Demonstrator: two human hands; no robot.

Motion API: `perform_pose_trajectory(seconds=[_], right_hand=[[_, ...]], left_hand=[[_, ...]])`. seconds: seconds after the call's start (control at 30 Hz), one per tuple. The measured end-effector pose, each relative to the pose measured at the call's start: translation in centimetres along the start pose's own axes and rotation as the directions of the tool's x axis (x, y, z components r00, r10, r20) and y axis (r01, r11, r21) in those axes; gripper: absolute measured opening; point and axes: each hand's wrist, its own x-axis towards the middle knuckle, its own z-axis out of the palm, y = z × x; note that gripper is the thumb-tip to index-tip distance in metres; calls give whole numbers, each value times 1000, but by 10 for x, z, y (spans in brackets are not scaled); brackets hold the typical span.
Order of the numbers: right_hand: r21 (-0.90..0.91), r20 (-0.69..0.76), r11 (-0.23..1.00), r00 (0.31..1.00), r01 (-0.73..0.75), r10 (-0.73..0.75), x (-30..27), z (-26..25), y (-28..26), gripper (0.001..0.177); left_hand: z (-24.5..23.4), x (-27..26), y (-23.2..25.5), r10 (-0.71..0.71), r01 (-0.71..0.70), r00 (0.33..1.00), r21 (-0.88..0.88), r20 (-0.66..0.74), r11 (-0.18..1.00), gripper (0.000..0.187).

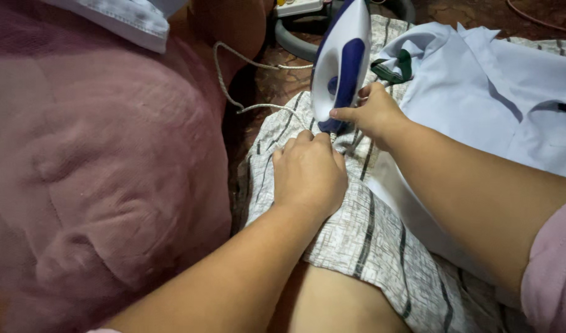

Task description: The person irons a white short-sleeved shirt laid on a striped cloth. They use a blue and white iron to smooth the front, collar, and sleeves, adjusting the shirt with their left hand as needed.

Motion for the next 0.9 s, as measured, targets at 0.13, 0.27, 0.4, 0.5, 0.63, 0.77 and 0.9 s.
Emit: perform_pose_trajectory(seconds=[0.13, 0.27, 0.4, 0.5, 0.63, 0.77, 0.9], right_hand=[[-156, -123, 988, 992, 15, -35, 2, -28, 44, 84], [-171, -346, 967, 931, -186, 117, -44, -113, 129, 73], [-119, -599, 904, 756, -410, 264, -157, -242, 202, 45], [-83, -764, 784, 544, -615, 346, -243, -323, 234, 41], [-29, -709, 659, 481, -751, 516, -296, -380, 271, 37], [75, -484, 613, 509, -786, 712, -301, -390, 290, 34], [-6, -492, 597, 522, -802, 696, -300, -389, 284, 42]], left_hand=[[10, 10, -3, 167, -176, 982, 109, 87, 978, 25], [54, 41, 16, 218, -296, 886, 138, 410, 945, 21], [119, 73, 58, 206, -448, 681, 178, 703, 876, 23], [153, 80, 66, 9, -451, 553, 290, 833, 844, 23], [175, 69, 61, -160, -453, 480, 400, 862, 797, 24], [176, 57, 60, -181, -467, 465, 413, 867, 782, 26], [165, 56, 62, -175, -449, 482, 413, 858, 792, 28]])
